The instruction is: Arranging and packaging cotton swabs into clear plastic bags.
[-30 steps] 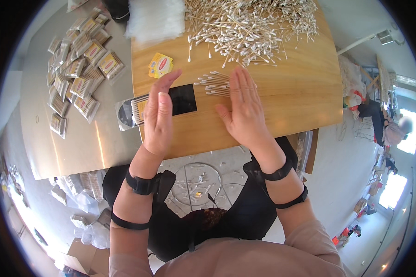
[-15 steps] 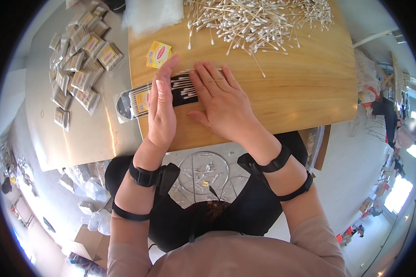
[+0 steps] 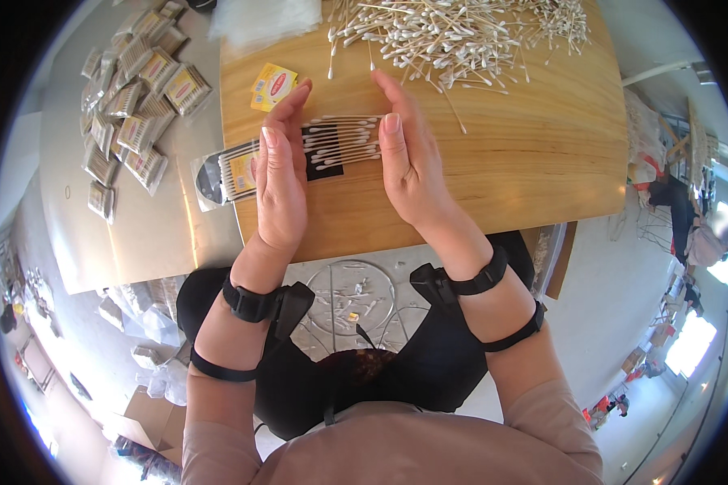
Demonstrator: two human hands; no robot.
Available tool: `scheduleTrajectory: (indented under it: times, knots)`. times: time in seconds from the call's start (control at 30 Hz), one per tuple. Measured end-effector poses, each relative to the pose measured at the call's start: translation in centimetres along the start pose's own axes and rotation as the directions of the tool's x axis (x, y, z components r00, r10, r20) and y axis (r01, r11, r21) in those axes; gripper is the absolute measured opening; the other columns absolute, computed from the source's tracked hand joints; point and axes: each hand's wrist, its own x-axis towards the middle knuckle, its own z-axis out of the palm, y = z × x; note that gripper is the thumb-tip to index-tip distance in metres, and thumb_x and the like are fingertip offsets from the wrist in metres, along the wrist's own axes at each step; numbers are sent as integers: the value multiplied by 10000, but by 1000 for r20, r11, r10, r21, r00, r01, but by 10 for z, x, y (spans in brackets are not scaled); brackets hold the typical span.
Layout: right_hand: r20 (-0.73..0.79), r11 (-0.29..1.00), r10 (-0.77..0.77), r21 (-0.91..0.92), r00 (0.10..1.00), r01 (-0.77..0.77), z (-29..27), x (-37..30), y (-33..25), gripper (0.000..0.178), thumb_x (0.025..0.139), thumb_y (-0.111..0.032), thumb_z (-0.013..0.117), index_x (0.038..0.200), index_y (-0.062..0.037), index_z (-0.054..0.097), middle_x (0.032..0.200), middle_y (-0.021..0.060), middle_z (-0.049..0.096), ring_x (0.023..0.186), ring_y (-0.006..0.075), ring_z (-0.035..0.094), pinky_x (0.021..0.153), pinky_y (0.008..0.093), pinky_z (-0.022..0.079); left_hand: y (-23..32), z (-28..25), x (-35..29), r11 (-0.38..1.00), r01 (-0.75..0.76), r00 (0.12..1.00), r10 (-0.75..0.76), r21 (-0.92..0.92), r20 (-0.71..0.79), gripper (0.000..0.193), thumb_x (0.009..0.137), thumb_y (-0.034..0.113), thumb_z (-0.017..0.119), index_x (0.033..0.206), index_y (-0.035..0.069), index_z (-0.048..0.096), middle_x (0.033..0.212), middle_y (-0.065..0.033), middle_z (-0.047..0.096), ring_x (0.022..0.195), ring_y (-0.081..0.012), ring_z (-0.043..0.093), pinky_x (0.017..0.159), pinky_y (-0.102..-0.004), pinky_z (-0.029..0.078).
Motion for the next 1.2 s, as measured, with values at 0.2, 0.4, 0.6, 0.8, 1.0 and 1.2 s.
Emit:
scheduleTrajectory:
  times: [0.2, 0.4, 0.6, 0.8, 1.0, 1.2]
  knots:
    - [32, 970, 98, 221, 995, -102, 6, -1, 2, 580, 1096, -404, 267, 1461, 31, 388, 1431, 206, 488, 1372, 260, 433, 1135, 365, 327, 1, 11, -2, 998, -16, 999, 19, -60, 41, 609, 1090, 437, 243, 1476, -26, 326, 1550, -157, 342, 1501, -264, 210, 1229, -378, 112]
    - [-88, 924, 96, 377, 991, -56, 10, -1, 9, 547, 1097, -359, 312, 1416, 76, 407, 1397, 212, 521, 1332, 297, 481, 1107, 361, 359, 2, 12, 12, 997, -60, 996, 62, 43, -67, 632, 1082, 475, 215, 1457, -8, 375, 1531, -166, 393, 1476, -266, 284, 1229, -391, 153]
    - [36, 882, 136, 451, 990, -138, 8, -1, 13, 636, 1089, -448, 219, 1478, 45, 319, 1482, 193, 410, 1405, 288, 378, 1196, 422, 264, 2, 4, 11, 999, -5, 998, 1, 52, 64, 601, 1094, 436, 220, 1430, -31, 391, 1474, -168, 429, 1396, -268, 385, 1182, -381, 249]
    - [20, 860, 114, 499, 993, -108, 7, -1, 14, 642, 1088, -455, 221, 1469, 49, 335, 1474, 197, 417, 1404, 284, 379, 1198, 418, 262, -4, 7, 6, 992, -26, 999, 28, 121, -19, 640, 1078, 502, 218, 1428, 3, 413, 1501, -134, 432, 1420, -243, 364, 1198, -384, 229]
    - [48, 902, 111, 414, 993, -121, 14, -6, 6, 615, 1092, -439, 225, 1470, 31, 346, 1490, 175, 412, 1418, 271, 361, 1197, 405, 242, -2, 19, 4, 992, -12, 997, 2, -123, -80, 645, 1077, 499, 223, 1445, -3, 394, 1538, -139, 392, 1472, -239, 283, 1228, -376, 159]
    - [51, 875, 147, 459, 988, -154, 18, -6, 5, 589, 1097, -423, 223, 1466, 15, 362, 1495, 149, 414, 1425, 260, 345, 1200, 388, 214, -4, 18, 3, 991, -33, 997, 22, -131, -80, 633, 1079, 487, 230, 1439, -6, 399, 1533, -144, 395, 1471, -240, 282, 1233, -378, 155]
